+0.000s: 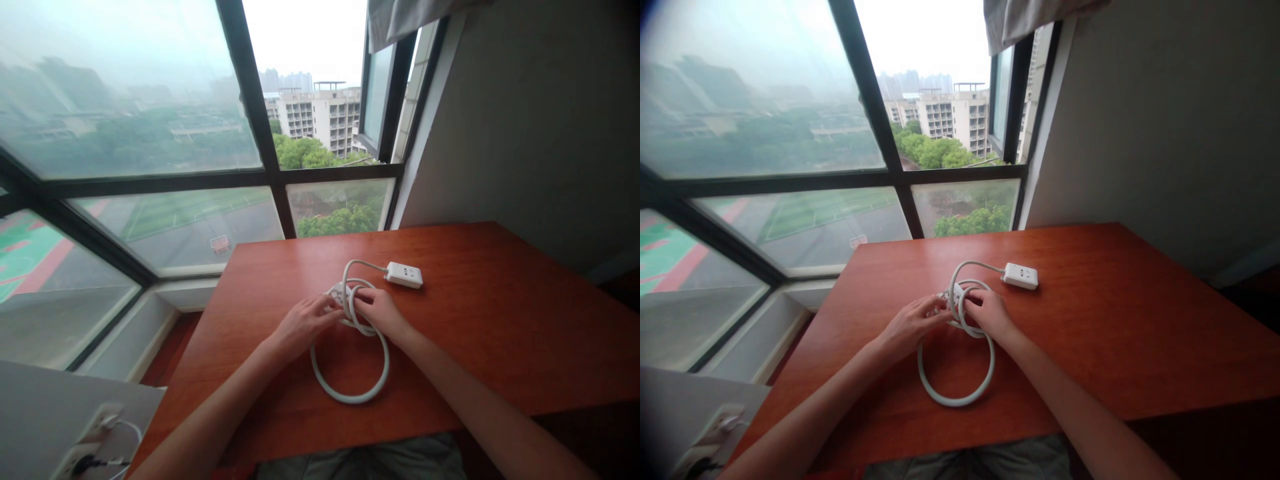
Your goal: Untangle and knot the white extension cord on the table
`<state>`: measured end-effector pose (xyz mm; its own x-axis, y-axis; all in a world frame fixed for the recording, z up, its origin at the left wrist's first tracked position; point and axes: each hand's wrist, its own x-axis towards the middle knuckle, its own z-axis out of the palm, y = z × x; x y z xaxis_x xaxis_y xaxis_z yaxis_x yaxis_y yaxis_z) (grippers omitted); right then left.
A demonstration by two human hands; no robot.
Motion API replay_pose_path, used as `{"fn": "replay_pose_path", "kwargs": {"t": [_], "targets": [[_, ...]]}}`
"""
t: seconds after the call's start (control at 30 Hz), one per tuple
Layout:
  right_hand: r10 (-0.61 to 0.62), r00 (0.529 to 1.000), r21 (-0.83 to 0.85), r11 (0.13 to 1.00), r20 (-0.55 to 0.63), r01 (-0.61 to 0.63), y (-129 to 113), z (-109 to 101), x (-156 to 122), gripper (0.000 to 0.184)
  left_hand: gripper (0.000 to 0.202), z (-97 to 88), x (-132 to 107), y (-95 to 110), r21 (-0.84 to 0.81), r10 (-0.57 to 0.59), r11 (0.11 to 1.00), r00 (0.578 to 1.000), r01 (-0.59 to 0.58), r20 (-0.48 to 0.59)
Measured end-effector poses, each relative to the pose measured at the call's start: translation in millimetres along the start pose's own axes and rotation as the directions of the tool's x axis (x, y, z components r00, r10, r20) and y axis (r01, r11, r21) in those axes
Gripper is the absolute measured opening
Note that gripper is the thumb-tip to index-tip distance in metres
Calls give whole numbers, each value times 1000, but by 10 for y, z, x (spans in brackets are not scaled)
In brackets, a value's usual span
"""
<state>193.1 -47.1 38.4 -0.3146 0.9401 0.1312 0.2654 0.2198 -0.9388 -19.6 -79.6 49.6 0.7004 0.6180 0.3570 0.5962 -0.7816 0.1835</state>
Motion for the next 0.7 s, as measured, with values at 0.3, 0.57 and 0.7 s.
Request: {"fn": "replay_pose_path", "kwargs": {"t": [0.3,0.57,0.7], "targets": [[100,988,242,962,121,-127,-70,-113,-76,32,58,106,228,-214,-544,-360,792,931,277,-51],[-40,997,-214,975,72,55,79,-318,-25,31,41,48,537,-275,-667,-200,713,974,218,105],[-263,953,-686,722,-149,92,271,-615,125,31,38,81,458,-309,-716,-324,640,943,277,75]]}}
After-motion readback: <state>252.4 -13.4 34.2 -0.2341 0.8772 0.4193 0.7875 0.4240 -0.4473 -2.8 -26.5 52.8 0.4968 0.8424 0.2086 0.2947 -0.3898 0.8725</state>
